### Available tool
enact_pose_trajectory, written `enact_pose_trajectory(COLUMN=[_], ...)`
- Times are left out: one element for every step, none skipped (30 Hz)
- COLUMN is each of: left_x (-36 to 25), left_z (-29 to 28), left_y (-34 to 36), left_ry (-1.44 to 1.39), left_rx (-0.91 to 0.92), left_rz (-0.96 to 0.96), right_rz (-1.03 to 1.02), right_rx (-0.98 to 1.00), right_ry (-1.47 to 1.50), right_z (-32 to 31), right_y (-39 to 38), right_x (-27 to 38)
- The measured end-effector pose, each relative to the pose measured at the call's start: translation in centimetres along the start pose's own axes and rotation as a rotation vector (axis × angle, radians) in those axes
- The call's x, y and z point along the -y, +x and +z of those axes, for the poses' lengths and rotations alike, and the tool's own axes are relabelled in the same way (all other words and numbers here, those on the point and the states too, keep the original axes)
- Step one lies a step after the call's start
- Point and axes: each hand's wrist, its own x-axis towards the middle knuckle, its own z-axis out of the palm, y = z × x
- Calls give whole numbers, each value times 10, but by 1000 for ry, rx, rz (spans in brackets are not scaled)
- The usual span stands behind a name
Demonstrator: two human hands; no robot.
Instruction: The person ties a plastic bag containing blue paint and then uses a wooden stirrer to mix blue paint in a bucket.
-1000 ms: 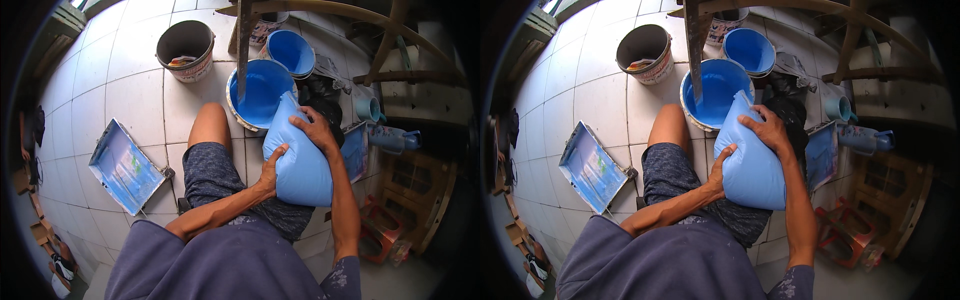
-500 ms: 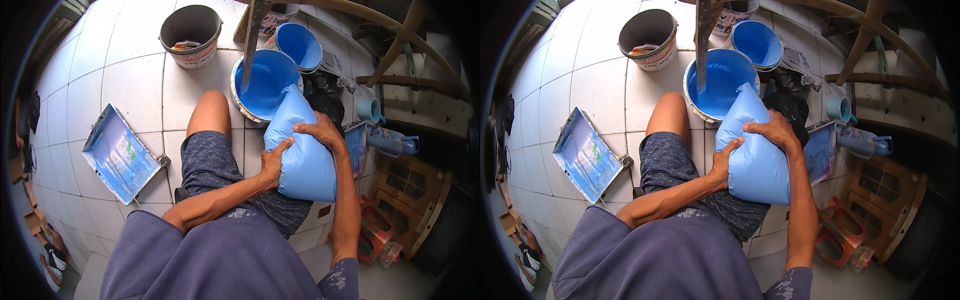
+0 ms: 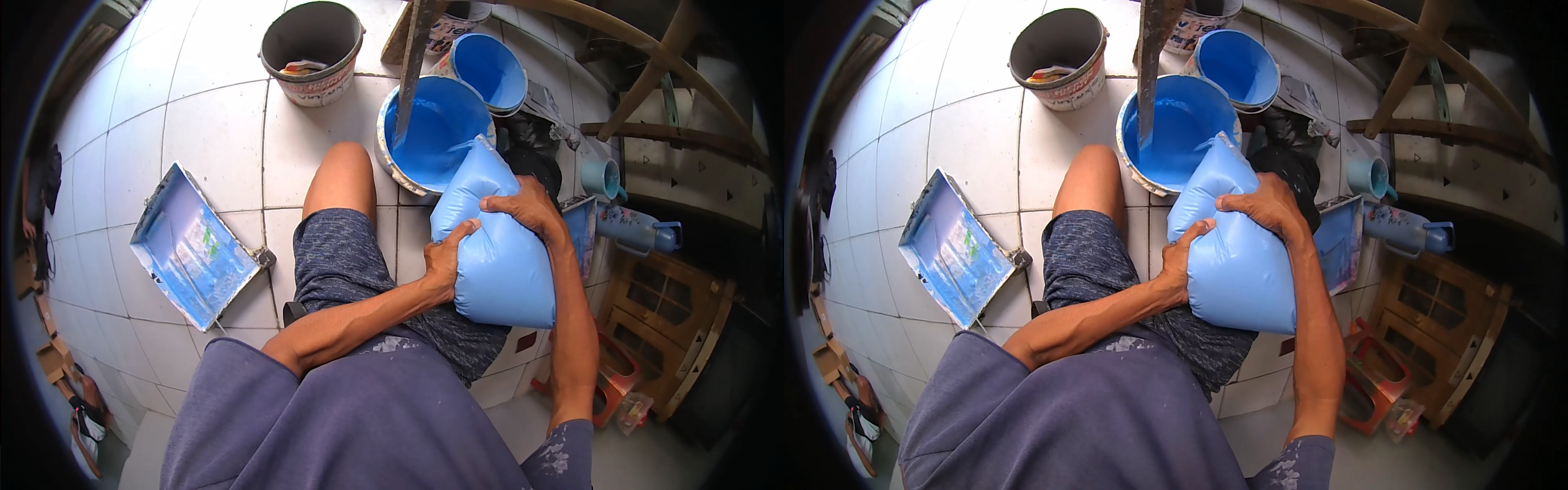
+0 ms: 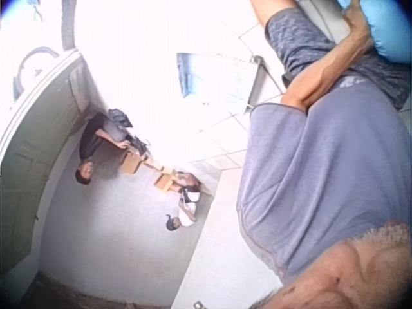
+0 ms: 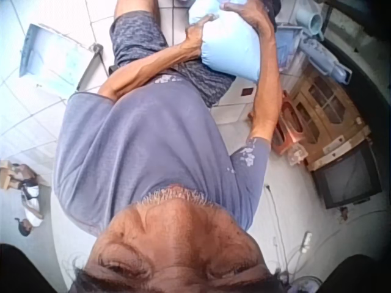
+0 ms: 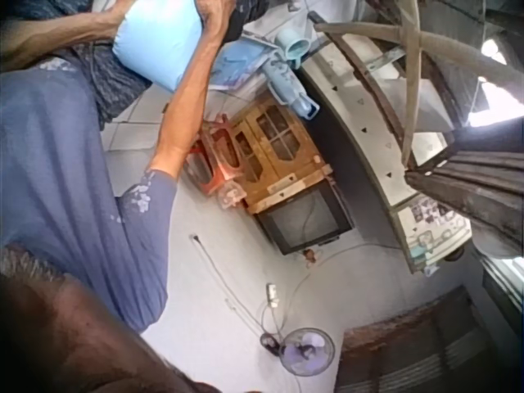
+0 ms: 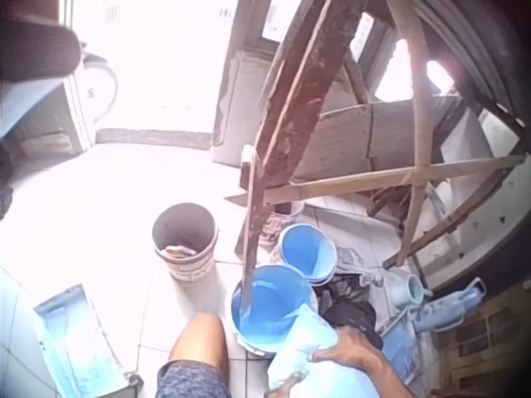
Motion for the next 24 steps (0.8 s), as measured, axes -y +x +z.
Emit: enact_pose_trajectory(left_x=[-1, -3, -4, -3, -2, -2, -3, -5, -6, -6, -6, -5, -4, -1, 1, 4, 7, 11, 10, 7, 4, -2, -9, -13], left_z=[1, 3, 4, 3, 3, 3, 3, 4, 4, 3, 2, 1, 0, -1, -2, -5, -7, -11, -10, -14, -16, -16, -15, -14], left_y=[-2, -5, -6, -6, -5, -4, -7, -9, -11, -11, -12, -12, -10, -7, -5, -1, 3, 5, 3, -1, -4, -9, -15, -18], left_ry=[-8, -16, -25, -28, -30, -33, -27, -20, -13, -17, -19, -21, -34, -46, -58, -87, -116, -124, -131, -117, -102, -68, -34, 0], left_rx=[0, 0, 0, -2, -4, -6, -10, -15, -19, 0, 18, 37, 82, 128, 173, 223, 274, 326, 379, 435, 490, 492, 494, 495], left_rz=[-6, -13, -19, -17, -15, -14, -29, -45, -61, -56, -51, -47, -42, -38, -35, -25, -16, -21, -29, -50, -72, -102, -132, -163], right_rz=[2, -2, -5, -12, -19, -25, -30, -26, -21, -18, -29, -40, -51, -51, -51, -53, -34, -15, 5, 27, 49, 69, 53, 37], right_rx=[1, 5, 8, 14, 25, 35, 44, 47, 50, 52, 60, 68, 74, 64, 53, 44, 12, -20, -53, -58, -62, -64, -66, -69], right_ry=[-8, -14, -21, -28, -20, -12, -3, 5, 15, 23, 38, 53, 68, 77, 86, 97, 36, -24, -85, -96, -107, -116, -115, -114], right_z=[0, 1, 1, 1, 1, 0, 0, 1, 1, 1, 2, 3, 4, 5, 7, 10, 12, 16, 18, 18, 18, 19, 19, 18], right_y=[2, 3, 4, 5, 5, 5, 5, 4, 3, 2, 0, -2, -4, -5, -5, -6, -7, -9, -11, -14, -18, -22, -27, -32], right_x=[-1, -2, -3, -3, -2, -2, -1, -1, 0, 1, 2, 3, 3, 1, -2, -3, -3, -1, -1, -3, -4, -5, -6, -8])
